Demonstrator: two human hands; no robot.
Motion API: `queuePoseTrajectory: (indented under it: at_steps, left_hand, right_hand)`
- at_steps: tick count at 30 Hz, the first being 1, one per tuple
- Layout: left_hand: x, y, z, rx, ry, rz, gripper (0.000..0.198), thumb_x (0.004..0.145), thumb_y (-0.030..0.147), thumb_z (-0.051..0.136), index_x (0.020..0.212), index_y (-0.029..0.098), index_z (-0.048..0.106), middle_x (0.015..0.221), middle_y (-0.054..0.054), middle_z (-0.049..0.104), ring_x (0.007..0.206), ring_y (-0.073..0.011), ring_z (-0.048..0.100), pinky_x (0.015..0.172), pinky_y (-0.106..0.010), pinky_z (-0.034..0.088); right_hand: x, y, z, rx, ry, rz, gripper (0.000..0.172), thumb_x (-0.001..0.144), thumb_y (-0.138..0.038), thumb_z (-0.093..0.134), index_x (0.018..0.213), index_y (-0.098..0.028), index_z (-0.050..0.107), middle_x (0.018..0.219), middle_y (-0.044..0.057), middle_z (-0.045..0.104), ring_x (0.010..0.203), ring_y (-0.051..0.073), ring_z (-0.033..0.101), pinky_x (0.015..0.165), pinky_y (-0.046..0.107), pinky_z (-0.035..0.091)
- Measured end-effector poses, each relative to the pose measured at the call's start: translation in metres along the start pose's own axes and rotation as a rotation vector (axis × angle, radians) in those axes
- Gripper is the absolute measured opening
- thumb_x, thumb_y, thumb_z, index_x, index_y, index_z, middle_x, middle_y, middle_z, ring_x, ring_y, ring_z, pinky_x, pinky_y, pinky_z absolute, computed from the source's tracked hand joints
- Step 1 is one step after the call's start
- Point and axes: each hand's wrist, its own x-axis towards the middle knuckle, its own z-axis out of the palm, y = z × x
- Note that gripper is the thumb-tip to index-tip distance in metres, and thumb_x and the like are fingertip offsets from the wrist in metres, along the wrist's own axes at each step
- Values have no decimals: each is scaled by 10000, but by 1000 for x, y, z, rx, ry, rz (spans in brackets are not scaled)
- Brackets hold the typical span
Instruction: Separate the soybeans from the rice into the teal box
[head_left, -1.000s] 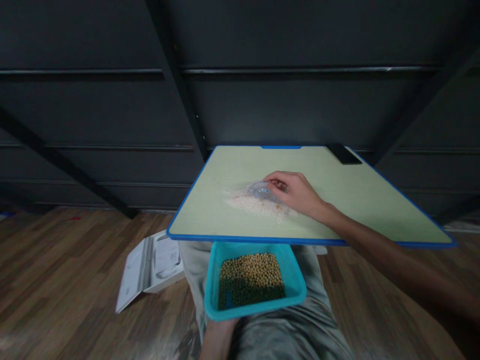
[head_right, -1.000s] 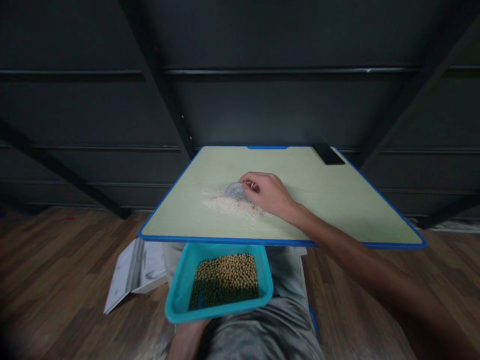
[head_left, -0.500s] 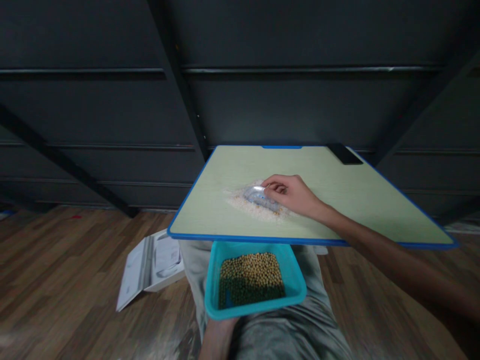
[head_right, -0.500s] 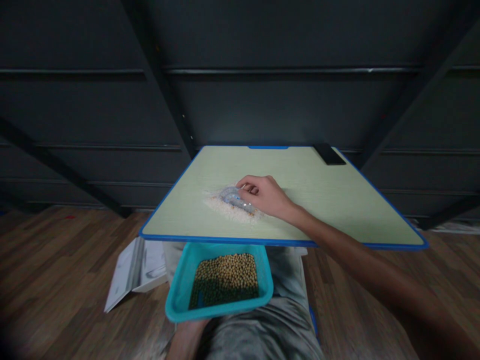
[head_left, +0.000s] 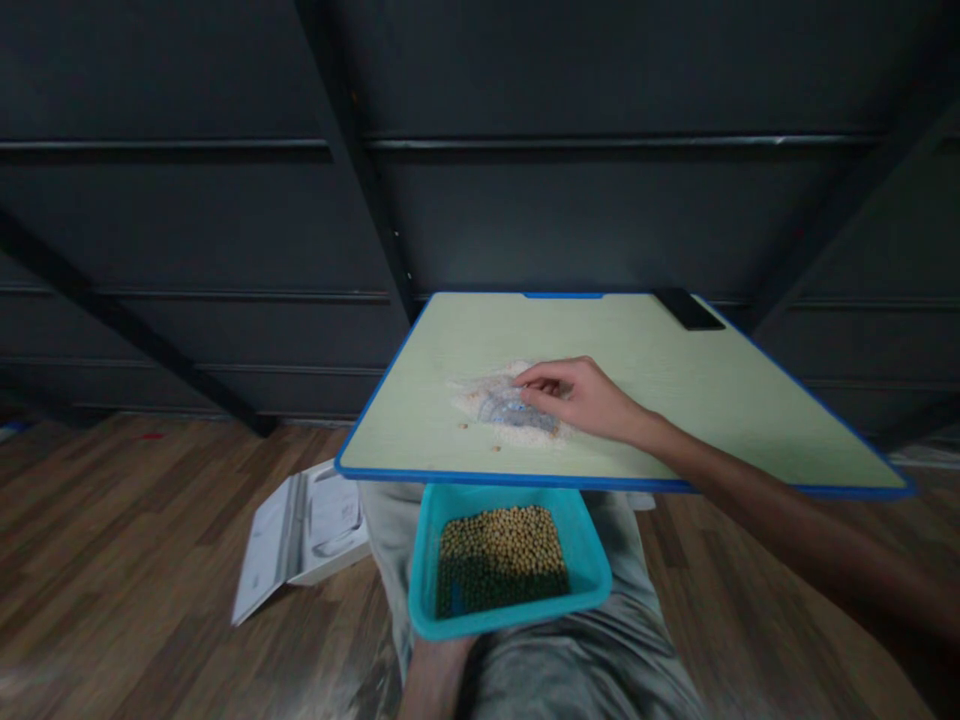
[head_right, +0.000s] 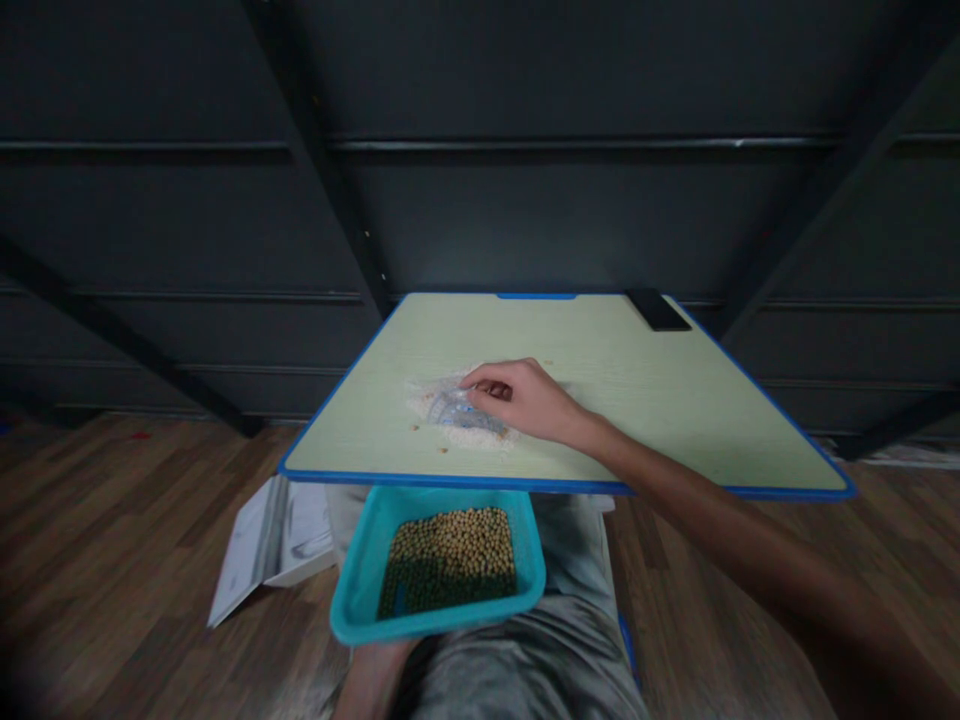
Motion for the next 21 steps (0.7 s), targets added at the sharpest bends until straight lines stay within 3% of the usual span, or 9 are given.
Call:
queuePoseTrajectory:
  at_steps: [3, 5, 7, 10, 16, 19, 21]
  left_hand:
    - [-6, 1, 22, 23, 124, -2, 585, 898, 211, 246, 728, 317, 796, 818, -10, 787, 754, -239, 760, 770, -420, 598]
    - [-12, 2, 40, 33, 274, -34, 593, 903, 241, 251, 657, 320, 785, 749, -22, 783, 713, -241, 756, 870, -458, 562]
    - [-16, 4, 51, 25, 322, -46, 618, 906, 268, 241, 582, 317, 765, 678, -31, 769, 668, -240, 750, 940, -479, 524]
    - [-15, 8, 46, 26, 213, -48, 574, 908, 341, 272, 672, 291, 793, 717, -52, 777, 697, -253, 754, 978, -479, 500]
    - [-14, 33, 26, -91, -188, -84, 449, 927, 388, 396, 805, 266, 810, 963, -20, 791, 804, -214, 757, 970, -386, 513]
    - [-13, 45, 23, -89, -269, -43, 377, 908, 305, 444, 828, 252, 809, 910, -30, 794, 745, -214, 757, 906, -384, 554]
    - [-11, 48, 17, -87, -249, -20, 365, 883, 245, 453, 808, 249, 809, 851, -38, 794, 720, -223, 757, 881, -393, 567]
  right_hand:
    - [-1, -2, 0, -20, 7, -39, 198, 891, -226, 643, 1044, -178, 758, 903, 42, 766, 758, 139, 662, 681, 265, 488]
    - [-2, -4, -1, -40, 18, -78, 199, 900, -229, 634, 1048, -187, 761, 935, 42, 768, 777, 140, 664, 697, 267, 492]
    - [-3, -6, -2, -62, 28, -111, 206, 914, -237, 622, 1057, -189, 762, 962, 47, 769, 794, 141, 666, 707, 268, 496]
    - [-2, -9, -1, -83, 31, -127, 220, 925, -255, 618, 1080, -186, 759, 988, 54, 772, 797, 144, 671, 703, 267, 500]
    - [28, -26, 22, -193, -74, -175, 247, 947, -285, 604, 1130, -211, 753, 1016, 59, 779, 840, 167, 695, 762, 290, 496]
    - [47, -33, 40, -241, -147, -224, 235, 950, -264, 595, 1108, -216, 762, 1000, 60, 782, 856, 177, 700, 789, 301, 481]
    - [54, -36, 49, -229, -193, -227, 224, 944, -252, 597, 1087, -219, 767, 974, 52, 786, 830, 169, 698, 756, 287, 474]
